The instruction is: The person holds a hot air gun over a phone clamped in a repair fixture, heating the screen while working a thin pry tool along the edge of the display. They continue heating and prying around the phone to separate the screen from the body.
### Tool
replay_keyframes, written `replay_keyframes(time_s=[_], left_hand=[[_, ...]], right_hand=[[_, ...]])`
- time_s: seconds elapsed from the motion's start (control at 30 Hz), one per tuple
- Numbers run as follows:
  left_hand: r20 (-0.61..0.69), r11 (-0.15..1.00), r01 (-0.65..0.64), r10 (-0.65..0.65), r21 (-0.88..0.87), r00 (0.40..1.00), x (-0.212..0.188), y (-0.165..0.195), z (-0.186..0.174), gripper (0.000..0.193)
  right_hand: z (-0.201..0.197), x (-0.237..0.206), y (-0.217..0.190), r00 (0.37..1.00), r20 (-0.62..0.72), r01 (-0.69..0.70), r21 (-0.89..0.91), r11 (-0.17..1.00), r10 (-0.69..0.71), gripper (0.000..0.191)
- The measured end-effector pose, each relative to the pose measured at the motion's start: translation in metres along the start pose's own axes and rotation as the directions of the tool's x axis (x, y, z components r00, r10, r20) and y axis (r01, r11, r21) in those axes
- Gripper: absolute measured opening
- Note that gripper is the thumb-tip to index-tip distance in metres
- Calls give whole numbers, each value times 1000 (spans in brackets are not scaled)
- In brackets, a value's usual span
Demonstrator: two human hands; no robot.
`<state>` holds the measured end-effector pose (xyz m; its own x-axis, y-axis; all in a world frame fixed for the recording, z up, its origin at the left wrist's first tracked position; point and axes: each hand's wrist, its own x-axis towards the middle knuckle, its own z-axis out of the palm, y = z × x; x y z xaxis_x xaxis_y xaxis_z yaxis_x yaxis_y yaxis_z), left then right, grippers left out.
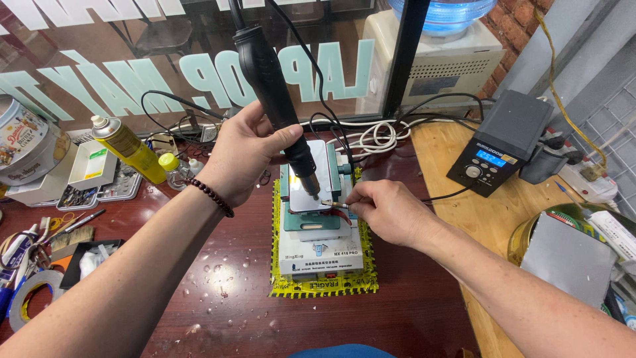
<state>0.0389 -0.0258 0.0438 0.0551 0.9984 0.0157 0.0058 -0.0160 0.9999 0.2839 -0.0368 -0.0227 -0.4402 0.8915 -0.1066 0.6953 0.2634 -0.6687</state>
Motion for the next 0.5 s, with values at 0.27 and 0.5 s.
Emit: replay_keyframes(time_s=[0.27,0.5], left_hand=[[3,1000,8,-8,-3,1000,-1,2,-1,37],[5,1000,0,0,-15,1000,-3,3,-3,34]], right_hand=[[-4,8,7,998,62,-24,35,999,22,22],[-8,-1,-7,995,-41,84,-53,995,-86,20]])
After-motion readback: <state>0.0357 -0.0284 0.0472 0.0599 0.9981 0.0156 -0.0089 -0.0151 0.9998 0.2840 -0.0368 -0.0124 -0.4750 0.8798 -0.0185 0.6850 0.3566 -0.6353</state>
